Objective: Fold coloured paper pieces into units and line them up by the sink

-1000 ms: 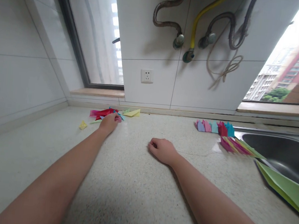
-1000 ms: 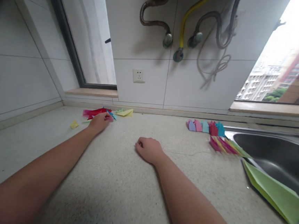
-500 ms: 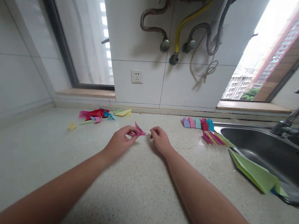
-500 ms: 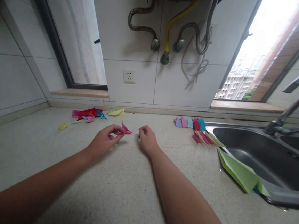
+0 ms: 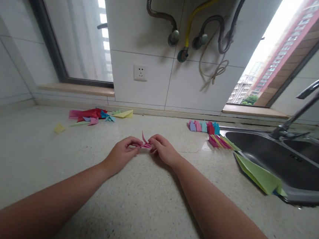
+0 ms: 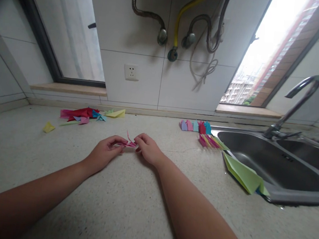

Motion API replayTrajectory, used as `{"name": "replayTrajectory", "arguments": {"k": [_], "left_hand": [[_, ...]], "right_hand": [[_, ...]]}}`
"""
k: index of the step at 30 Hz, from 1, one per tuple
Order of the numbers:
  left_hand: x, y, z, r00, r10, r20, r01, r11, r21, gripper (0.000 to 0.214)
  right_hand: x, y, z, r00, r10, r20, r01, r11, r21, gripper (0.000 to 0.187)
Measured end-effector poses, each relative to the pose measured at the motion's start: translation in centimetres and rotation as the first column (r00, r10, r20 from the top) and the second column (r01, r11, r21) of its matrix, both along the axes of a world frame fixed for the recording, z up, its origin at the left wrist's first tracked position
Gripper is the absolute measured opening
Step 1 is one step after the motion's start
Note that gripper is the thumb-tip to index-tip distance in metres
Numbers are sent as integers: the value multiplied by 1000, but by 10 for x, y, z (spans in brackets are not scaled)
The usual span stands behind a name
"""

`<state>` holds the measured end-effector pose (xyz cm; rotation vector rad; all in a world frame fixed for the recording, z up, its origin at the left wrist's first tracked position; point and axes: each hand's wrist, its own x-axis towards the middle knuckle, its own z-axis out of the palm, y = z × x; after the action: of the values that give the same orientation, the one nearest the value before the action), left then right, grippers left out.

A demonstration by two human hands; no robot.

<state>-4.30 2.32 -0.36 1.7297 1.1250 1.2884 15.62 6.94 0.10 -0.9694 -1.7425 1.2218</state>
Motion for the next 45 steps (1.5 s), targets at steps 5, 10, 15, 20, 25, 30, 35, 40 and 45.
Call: {"name": "replayTrajectory", "arguments": {"k": [5, 10, 15, 20, 25, 30, 35, 40, 45], "left_hand": [[0, -1, 3, 1000, 5, -4, -4, 999, 37, 15], [0, -3, 4, 999, 25, -38, -23, 998, 64, 15], [0, -4, 5, 999, -24, -23, 26, 996, 88, 15], [-2, -4, 5, 1000, -19, -14, 20, 995, 95, 17], [-1, -4, 2, 999, -41, 19, 39, 996, 78, 19], [5, -5, -1, 979, -40, 199, 46, 999, -28, 49], [10, -9, -1, 952, -58, 300, 92, 991, -100, 31], [12, -14, 3, 941, -151, 301, 185, 979, -86, 24], [14, -14, 1, 959, -123, 257, 149, 985, -84, 30]], "right_hand": [[-1, -3, 2, 998, 63, -31, -64, 997, -49, 25], [3, 0, 2, 994, 93, -55, -97, 992, -74, 27], [6, 4, 0, 987, 131, -88, -140, 983, -115, 29], [5, 1, 0, 983, 163, -87, -173, 978, -118, 29], [4, -2, 2, 975, 203, -87, -211, 972, -105, 30], [5, -5, 6, 970, 234, -73, -241, 964, -116, 33], [4, -8, 9, 959, 274, -70, -279, 956, -93, 29], [-1, -11, 11, 975, 174, -136, -185, 980, -69, 27], [-5, -13, 9, 974, 162, -155, -175, 982, -72, 28]]}}
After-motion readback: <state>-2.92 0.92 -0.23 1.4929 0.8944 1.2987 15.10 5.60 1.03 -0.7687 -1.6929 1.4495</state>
